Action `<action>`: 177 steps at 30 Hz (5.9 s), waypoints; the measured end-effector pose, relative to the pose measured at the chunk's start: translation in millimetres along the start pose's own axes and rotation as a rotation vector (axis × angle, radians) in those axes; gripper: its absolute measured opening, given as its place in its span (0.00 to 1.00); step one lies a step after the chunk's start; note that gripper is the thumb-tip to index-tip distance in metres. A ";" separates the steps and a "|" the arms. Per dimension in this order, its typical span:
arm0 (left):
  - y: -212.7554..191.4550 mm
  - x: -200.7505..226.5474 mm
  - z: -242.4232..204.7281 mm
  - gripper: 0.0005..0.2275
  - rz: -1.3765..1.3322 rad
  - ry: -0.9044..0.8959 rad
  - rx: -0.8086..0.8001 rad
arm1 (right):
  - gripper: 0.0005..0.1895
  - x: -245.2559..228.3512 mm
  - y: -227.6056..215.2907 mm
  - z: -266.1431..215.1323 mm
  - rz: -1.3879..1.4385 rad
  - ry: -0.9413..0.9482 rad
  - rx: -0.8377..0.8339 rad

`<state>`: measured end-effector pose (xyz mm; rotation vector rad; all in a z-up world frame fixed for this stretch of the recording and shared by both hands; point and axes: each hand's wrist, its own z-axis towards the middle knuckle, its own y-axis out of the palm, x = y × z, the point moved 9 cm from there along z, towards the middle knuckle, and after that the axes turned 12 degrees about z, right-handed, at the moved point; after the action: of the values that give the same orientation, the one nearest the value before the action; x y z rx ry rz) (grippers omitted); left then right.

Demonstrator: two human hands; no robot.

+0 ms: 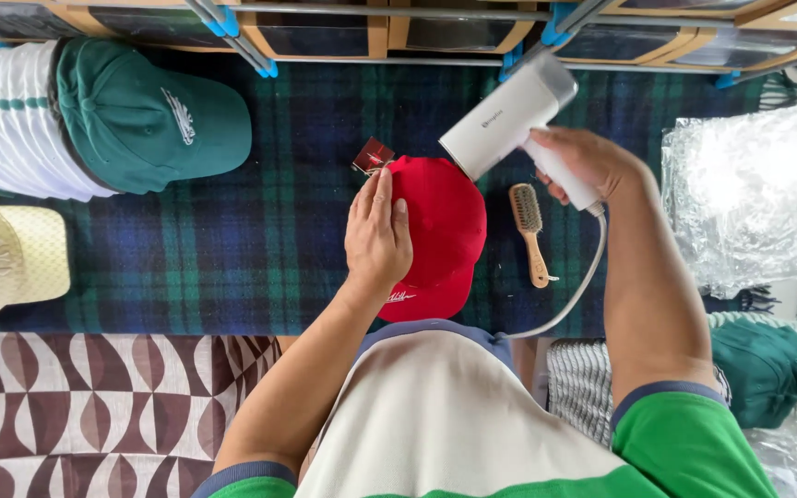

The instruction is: A person is cleaning and steaming a red baseball cap using a brush and a handheld steamer in a warehouse setting.

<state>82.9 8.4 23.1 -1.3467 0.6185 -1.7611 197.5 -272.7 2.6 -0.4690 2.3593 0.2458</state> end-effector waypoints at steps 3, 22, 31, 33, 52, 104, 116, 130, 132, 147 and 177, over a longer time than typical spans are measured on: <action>3.3 -2.2 -1.8 0.21 0.003 -0.006 -0.042 | 0.26 58.4 -6.7 -16.2 0.176 0.101 0.099; 5.1 -4.4 -2.2 0.20 0.018 -0.100 -0.117 | 0.21 -55.3 118.5 -172.6 -0.640 -0.801 0.483; 16.3 -6.7 -4.5 0.20 0.105 -0.033 -0.067 | 0.22 -73.7 141.2 -182.3 -0.811 -0.631 0.460; 12.6 -8.7 0.0 0.21 0.090 -0.074 -0.074 | 0.23 -82.8 139.4 -161.8 -0.815 -0.714 0.445; 11.0 -5.7 3.6 0.23 0.059 -0.219 -0.253 | 0.17 27.8 103.6 -187.2 -0.679 -0.973 0.573; 78.6 -109.3 -189.7 0.12 -0.586 -0.890 -0.405 | 0.15 69.0 120.7 -218.2 -0.552 -0.840 0.800; 49.5 -84.3 -176.5 0.10 -0.721 -0.941 -0.469 | 0.23 46.1 113.1 -193.2 -0.460 -0.787 0.720; 33.4 -71.3 -164.4 0.08 -0.935 -0.935 -0.349 | 0.22 97.5 165.2 -232.9 -0.718 -1.061 0.765; 37.0 -70.6 -167.0 0.08 -0.955 -0.938 -0.350 | 0.10 47.1 202.6 -229.5 -0.792 -1.014 0.616; 185.4 -156.0 -234.1 0.05 -1.289 -1.026 -0.239 | 0.13 53.5 225.0 -200.0 -1.024 -0.901 0.445; 79.5 -77.0 -208.1 0.12 -1.652 -1.270 -0.324 | 0.37 120.3 206.7 -157.9 -1.119 -0.614 0.219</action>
<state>-82.2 9.7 -145.1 -3.1225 -1.3307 -1.1376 -63.6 -162.7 45.5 -1.2853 1.2498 -0.3459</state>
